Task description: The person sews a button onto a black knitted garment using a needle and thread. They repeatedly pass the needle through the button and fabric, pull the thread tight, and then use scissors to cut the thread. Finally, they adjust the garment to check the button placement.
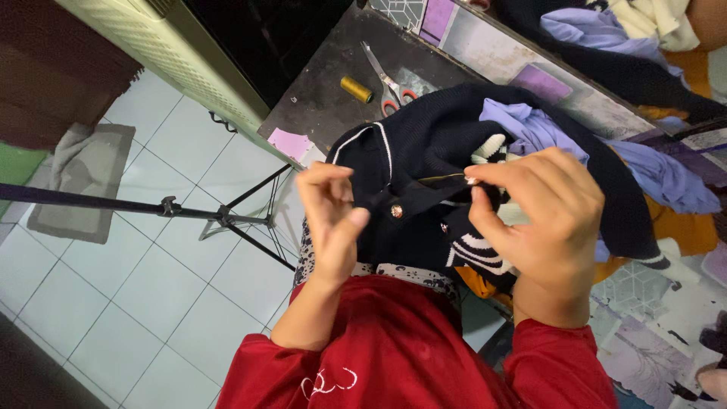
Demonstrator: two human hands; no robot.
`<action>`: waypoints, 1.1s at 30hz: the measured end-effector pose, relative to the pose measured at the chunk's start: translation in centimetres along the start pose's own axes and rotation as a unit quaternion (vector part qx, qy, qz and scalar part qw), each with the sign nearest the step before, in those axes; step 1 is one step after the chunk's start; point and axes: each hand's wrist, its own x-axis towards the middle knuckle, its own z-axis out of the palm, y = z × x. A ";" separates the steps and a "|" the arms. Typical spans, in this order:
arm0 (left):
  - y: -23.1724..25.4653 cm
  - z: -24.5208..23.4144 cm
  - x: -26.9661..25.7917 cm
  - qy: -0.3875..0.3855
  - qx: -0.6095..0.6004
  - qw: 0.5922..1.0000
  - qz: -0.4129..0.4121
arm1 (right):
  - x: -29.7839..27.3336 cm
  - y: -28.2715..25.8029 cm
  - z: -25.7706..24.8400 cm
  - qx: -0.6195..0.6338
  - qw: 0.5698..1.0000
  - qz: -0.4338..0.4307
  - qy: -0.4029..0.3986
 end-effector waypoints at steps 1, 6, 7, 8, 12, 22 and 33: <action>-0.1 -0.2 0.2 0.018 -0.034 0.999 0.014 | -0.1 0.2 -0.2 -0.006 1.000 0.003 -0.008; -0.2 -2.6 2.3 0.069 -0.189 0.979 0.040 | -0.9 1.8 -1.4 -0.028 0.997 0.057 -0.042; -0.1 -2.8 2.5 0.064 -0.205 0.976 0.030 | -1.1 2.3 -1.7 -0.040 0.995 0.057 -0.072; -0.1 -3.1 2.7 0.062 -0.220 0.973 0.020 | -1.2 2.8 -2.0 -0.050 0.992 0.056 -0.102; 0.0 -2.9 3.1 0.005 -0.328 0.945 -0.014 | -1.4 3.9 -2.8 -0.029 0.970 0.021 -0.239; 0.9 0.3 4.3 -0.086 -0.469 0.872 -0.109 | -0.1 3.7 -0.5 0.115 0.959 -0.068 -0.251; 1.5 3.1 4.7 -0.203 -0.476 0.846 -0.130 | -0.2 3.2 5.0 0.203 0.946 -0.064 -0.243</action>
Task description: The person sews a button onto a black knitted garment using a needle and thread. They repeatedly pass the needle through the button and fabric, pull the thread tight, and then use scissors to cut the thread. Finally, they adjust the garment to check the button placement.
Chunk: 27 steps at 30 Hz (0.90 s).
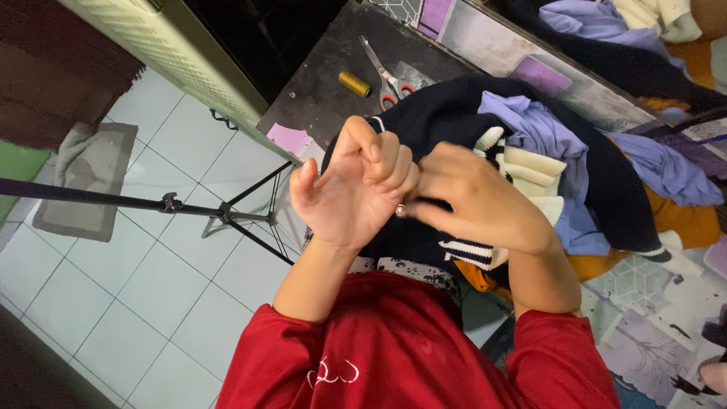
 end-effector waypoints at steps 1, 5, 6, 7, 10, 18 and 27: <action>-0.1 0.1 0.0 -0.003 0.004 1.000 0.002 | -0.1 -0.1 0.0 0.019 1.000 -0.008 -0.005; -0.2 0.3 0.0 -0.010 0.012 1.000 0.011 | -0.5 -0.6 -0.5 0.104 0.994 -0.012 -0.032; -0.1 0.4 0.0 -0.012 0.015 1.000 0.013 | -0.4 -0.6 -0.7 0.127 0.991 -0.007 -0.040; -0.1 0.5 0.0 -0.014 0.016 1.000 0.014 | -0.4 -0.7 -0.8 0.124 0.992 0.001 -0.033; 0.0 0.7 -0.1 -0.018 0.021 0.999 0.015 | -0.6 -0.7 -0.9 0.108 0.994 0.014 -0.013; 0.2 0.9 -0.4 -0.027 0.067 0.997 0.035 | -0.8 -1.1 -0.9 0.271 0.956 0.115 0.010; 0.1 0.9 -0.3 -0.030 0.061 0.997 0.031 | -0.3 -1.8 0.0 0.173 0.961 0.199 -0.080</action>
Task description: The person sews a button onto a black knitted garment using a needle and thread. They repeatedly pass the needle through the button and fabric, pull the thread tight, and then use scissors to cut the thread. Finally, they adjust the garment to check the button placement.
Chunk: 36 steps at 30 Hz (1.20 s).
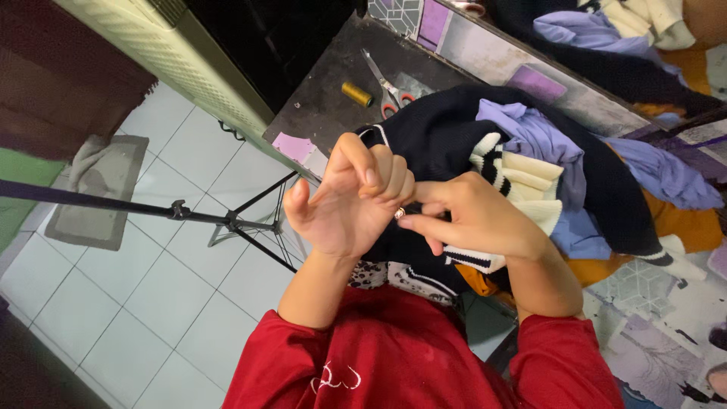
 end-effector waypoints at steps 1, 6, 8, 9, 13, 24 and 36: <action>-0.1 0.0 0.0 0.001 -0.002 1.000 0.004 | 0.0 0.0 0.2 -0.031 0.999 -0.020 0.024; -0.3 0.1 0.0 0.011 -0.009 1.000 0.008 | -0.8 -0.3 0.1 -0.079 0.982 -0.096 0.145; -0.3 0.2 0.0 0.011 -0.008 1.000 0.010 | -0.9 -0.5 -0.1 -0.098 0.968 -0.165 0.164; -0.4 0.3 0.0 0.011 -0.007 1.000 0.010 | -0.9 -0.6 -0.3 -0.107 0.959 -0.199 0.173; -0.3 0.5 0.0 0.014 -0.004 1.000 0.017 | -1.4 -0.9 -0.4 -0.063 0.963 -0.214 0.150; 0.1 0.6 0.8 0.011 -0.018 1.000 0.023 | -1.1 -0.7 -0.6 0.101 0.990 0.094 0.040; 0.0 1.1 -0.5 0.013 -0.032 0.999 0.016 | -0.9 -0.3 -0.2 -0.077 0.966 -0.168 0.180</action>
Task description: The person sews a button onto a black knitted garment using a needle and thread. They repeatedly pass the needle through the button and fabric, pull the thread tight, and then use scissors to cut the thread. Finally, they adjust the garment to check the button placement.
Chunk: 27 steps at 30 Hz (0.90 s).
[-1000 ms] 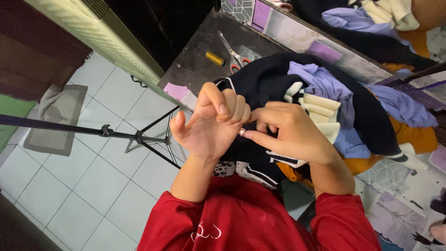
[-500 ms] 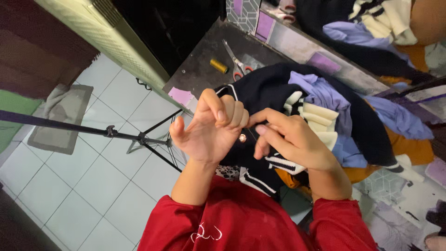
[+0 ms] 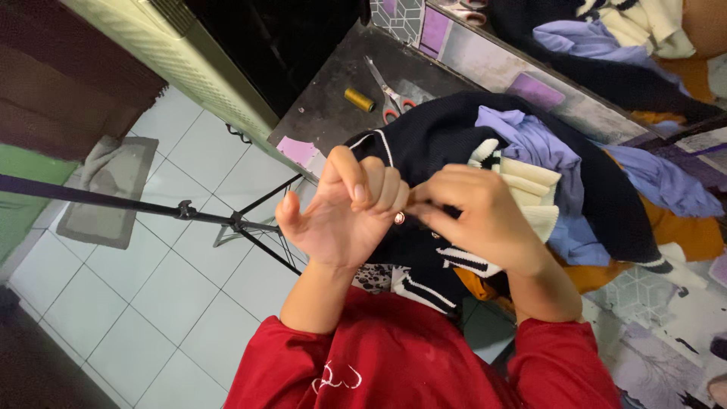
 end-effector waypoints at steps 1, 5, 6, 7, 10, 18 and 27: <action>0.2 0.1 -0.3 0.000 0.012 1.000 0.003 | 0.2 0.1 -0.3 -0.014 1.000 -0.017 0.016; 0.1 0.1 -1.8 -0.004 0.057 0.998 0.000 | -0.2 -0.1 -1.1 -0.059 0.994 -0.010 0.095; -0.1 -0.1 -2.0 -0.010 0.071 0.997 0.000 | -0.2 -0.2 -1.4 -0.069 0.991 0.003 0.119; -0.3 -0.3 -2.2 -0.007 0.096 0.995 0.004 | -0.4 -0.2 -1.7 -0.054 0.989 0.022 0.135; -1.2 -1.4 -3.6 0.050 0.173 0.984 0.014 | -1.7 -0.4 -2.9 0.033 0.981 0.061 0.179; -5.9 -4.2 -9.7 0.156 0.256 0.897 -0.324 | -3.9 1.9 -4.6 0.354 0.886 0.036 0.297; -11.4 -7.2 -9.0 0.289 0.194 0.903 -0.250 | -7.5 4.4 -7.3 0.398 0.891 -0.014 0.220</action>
